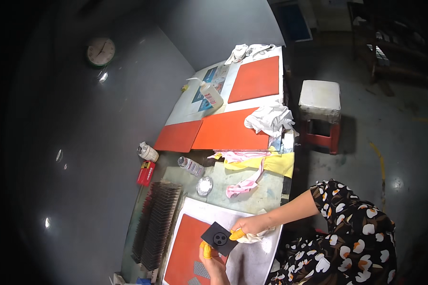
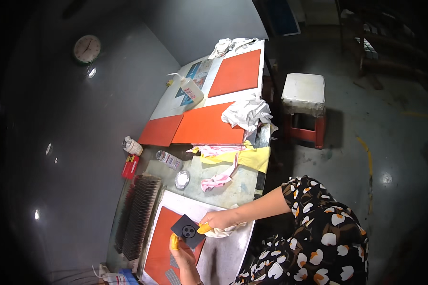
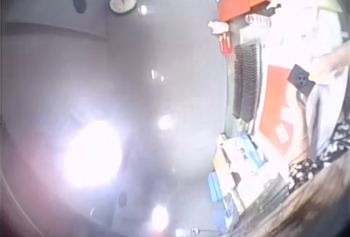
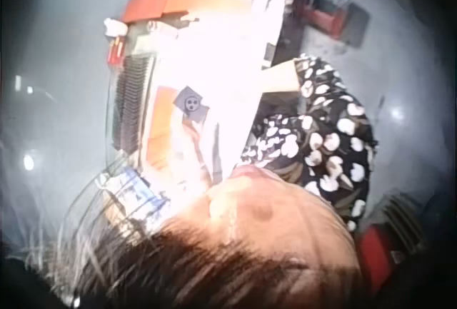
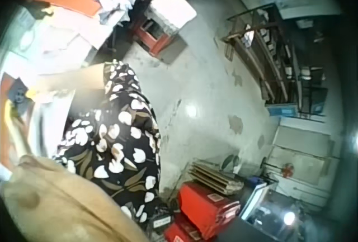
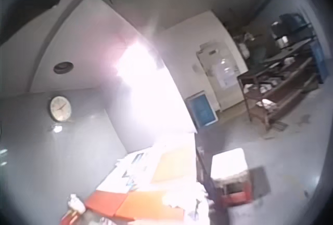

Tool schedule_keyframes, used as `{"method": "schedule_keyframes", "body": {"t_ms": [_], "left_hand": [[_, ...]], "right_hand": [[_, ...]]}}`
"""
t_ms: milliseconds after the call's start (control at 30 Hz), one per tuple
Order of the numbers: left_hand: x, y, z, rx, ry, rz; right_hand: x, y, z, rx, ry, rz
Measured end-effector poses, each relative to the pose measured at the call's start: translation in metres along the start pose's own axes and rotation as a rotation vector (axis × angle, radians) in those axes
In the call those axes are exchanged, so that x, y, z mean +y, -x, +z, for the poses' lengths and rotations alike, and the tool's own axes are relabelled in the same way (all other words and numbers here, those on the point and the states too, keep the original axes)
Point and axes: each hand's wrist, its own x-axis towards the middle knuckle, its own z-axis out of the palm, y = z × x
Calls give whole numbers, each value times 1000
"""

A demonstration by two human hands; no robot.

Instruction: The person cleans small rectangular metal plates with a white cloth on a workbench. They wipe the plates individually, flip them over to clean both sides, and place them on a red mat. The person also wipes the workbench surface between cleaning the plates.

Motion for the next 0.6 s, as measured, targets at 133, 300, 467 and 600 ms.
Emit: {"method": "schedule_keyframes", "body": {"t_ms": [133, 300, 467, 600], "left_hand": [[1, 14, 8, -239, 45, -262], [-10, 14, -7, -37, 234, -255], [-9, 24, -47, -30, 272, -255], [-9, 42, -77, 37, 135, -174]], "right_hand": [[30, -10, -4, -211, -145, 142], [18, -13, -21, -257, 240, 163], [-87, -43, -136, 331, 1102, -193], [-131, -124, -141, 498, 1717, -226]]}}
